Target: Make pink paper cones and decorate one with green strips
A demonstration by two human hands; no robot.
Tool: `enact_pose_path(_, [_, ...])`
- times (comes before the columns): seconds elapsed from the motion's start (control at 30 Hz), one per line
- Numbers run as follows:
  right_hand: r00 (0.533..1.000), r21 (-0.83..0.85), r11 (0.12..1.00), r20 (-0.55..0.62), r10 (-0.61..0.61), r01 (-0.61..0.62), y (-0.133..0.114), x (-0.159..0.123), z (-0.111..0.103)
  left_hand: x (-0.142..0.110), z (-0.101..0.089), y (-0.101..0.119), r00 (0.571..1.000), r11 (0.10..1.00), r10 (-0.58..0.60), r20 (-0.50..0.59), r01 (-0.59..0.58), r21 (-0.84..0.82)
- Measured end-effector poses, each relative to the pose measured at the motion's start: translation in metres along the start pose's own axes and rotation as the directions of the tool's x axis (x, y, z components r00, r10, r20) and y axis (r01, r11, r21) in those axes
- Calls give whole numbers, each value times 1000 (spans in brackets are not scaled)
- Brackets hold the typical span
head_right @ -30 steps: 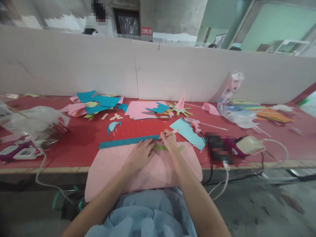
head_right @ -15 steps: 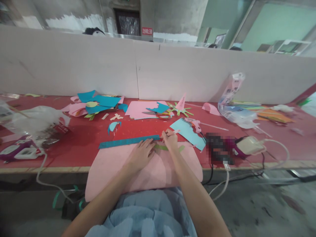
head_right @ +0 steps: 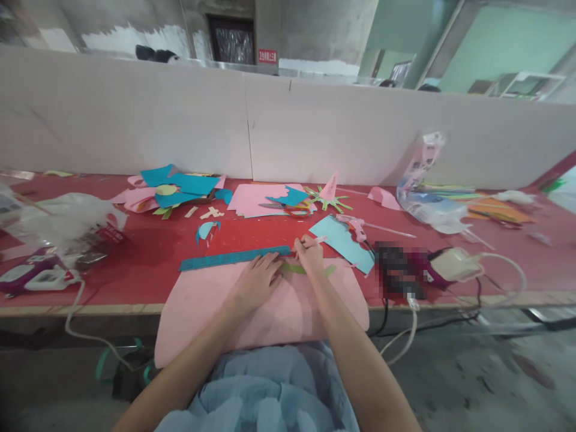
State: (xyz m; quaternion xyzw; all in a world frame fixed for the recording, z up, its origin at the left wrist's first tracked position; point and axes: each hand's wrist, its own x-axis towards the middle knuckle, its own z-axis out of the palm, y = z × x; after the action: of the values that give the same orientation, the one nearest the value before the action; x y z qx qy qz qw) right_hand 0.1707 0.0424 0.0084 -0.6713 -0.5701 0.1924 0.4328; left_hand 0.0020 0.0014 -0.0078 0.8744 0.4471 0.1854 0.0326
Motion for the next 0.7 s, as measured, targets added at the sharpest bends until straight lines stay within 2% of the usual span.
enact_pose_path(0.7, [999,18,999,1,34,-34,-5,-2,-3,0,-1,0,1000,1000,6,5,-5,-3])
